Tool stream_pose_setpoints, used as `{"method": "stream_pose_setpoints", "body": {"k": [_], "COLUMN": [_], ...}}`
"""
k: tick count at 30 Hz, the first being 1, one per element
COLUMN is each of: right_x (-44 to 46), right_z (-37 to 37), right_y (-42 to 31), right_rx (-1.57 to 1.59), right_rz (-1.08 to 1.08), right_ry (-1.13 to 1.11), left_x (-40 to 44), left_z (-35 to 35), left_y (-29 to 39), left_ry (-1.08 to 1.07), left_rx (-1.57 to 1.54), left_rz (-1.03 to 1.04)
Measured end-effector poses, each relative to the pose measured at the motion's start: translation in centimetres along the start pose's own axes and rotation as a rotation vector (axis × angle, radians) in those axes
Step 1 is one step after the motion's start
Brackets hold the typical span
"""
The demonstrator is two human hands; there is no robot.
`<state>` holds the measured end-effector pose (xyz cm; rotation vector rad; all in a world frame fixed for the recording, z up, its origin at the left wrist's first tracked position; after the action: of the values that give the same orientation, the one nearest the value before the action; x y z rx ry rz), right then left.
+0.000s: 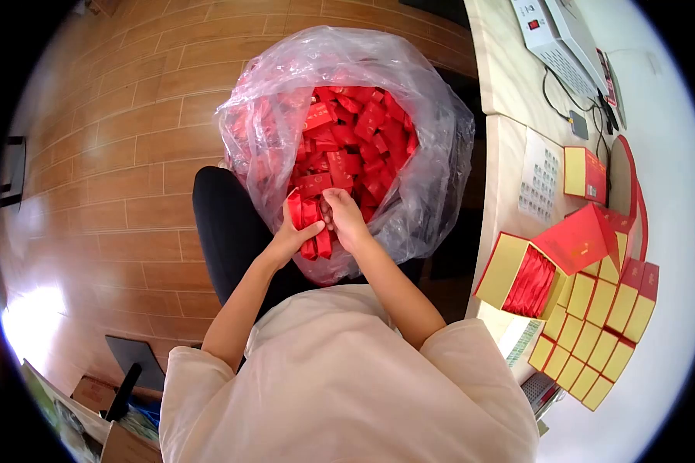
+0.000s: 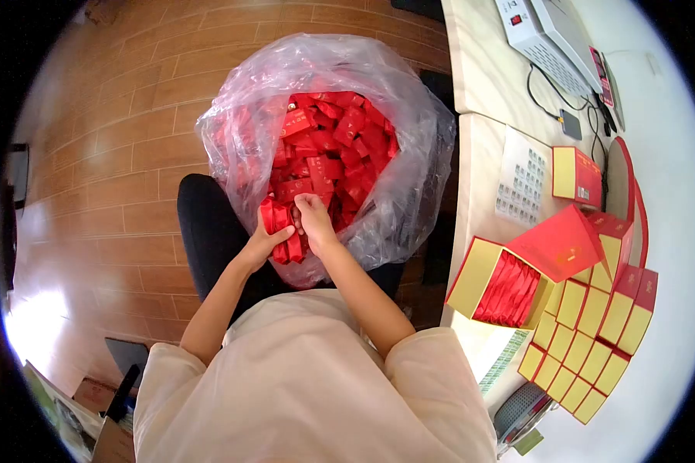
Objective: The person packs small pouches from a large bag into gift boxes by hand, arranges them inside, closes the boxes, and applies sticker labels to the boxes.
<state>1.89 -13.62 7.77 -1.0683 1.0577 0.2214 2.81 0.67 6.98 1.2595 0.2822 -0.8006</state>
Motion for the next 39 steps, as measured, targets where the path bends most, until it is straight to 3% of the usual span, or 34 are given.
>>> {"method": "stream_pose_setpoints", "body": {"k": [2,5,6,8,9,11,13,15,17,19,21,25,27,29,31,32,34,39], "right_x": [-1.2,-3.8,-4.7,-6.2,-6.9,-10.4,-11.8,-15.7,-20.7,-24.1,-27.9,-32.8,-33.9,-33.7,-33.2,-32.2,-30.6,-27.6], "right_z": [-0.7,-2.6,-3.2,-4.6,-5.1,-5.7,-7.1,-8.7,-11.1,-14.4,-18.3,-26.9,-31.1,-34.9,-37.6,-39.2,-41.1,-43.1], "right_y": [-0.2,-1.0,-0.8,-0.1,0.9,-0.3,0.6,-2.7,-7.2,-10.0,-12.8,-16.1,-17.0,-17.7,-18.0,-17.7,-17.4,-16.2], "right_rx": [0.055,-0.416,-0.45,-0.481,-0.446,-0.442,-0.403,-0.262,-0.215,-0.219,-0.19,-0.081,-0.01,0.159,0.24,0.248,0.229,0.184], "right_rz": [-0.031,-0.353,-0.364,-0.36,-0.461,-0.316,-0.509,-0.469,-0.613,-0.951,-1.056,-1.133,-1.085,-1.043,-0.988,-0.963,-0.924,-0.84], "right_ry": [-0.063,-0.127,-0.141,-0.179,-0.169,-0.171,-0.082,-0.056,0.054,0.251,0.371,0.618,0.723,0.705,0.698,0.699,0.707,0.664], "left_x": [-0.4,-2.3,-3.1,-4.5,-5.2,-7.2,-8.2,-10.3,-11.9,-13.1,-14.5,-15.9,-16.3,-15.9,-15.4,-14.5,-13.3,-12.0], "left_z": [0.1,1.5,2.1,2.6,2.7,3.0,3.6,7.6,13.0,18.5,24.4,36.8,42.1,46.6,49.6,50.8,52.0,51.6], "left_y": [-0.5,0.8,1.3,1.0,0.9,0.9,0.3,5.7,9.7,12.5,14.3,13.4,11.9,10.4,9.1,8.1,6.2,4.2], "left_ry": [-0.009,0.032,0.001,-0.039,-0.068,-0.095,-0.162,-0.285,-0.451,-0.638,-0.817,-0.999,-0.994,-0.986,-0.956,-0.873,-0.694,-0.524], "left_rx": [-0.113,-0.054,-0.033,0.094,0.21,0.285,0.15,0.284,0.267,0.301,0.37,0.347,0.394,0.481,0.482,0.566,0.654,0.829], "left_rz": [-0.025,-0.008,-0.021,0.047,0.123,0.003,-0.062,0.026,0.177,0.373,0.573,0.578,0.75,0.915,0.916,1.061,1.258,1.351]}}
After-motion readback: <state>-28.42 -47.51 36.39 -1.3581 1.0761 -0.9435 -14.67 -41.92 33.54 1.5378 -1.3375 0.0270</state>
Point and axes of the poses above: each hand's wrist, its own x-axis towards the middle knuckle, its own z-axis out of the palm, y = z × x, the point moved 2 cm from there along x, towards the middle knuckle, and after that the axes turned 11 degrees about y, right-handed, at the moved point
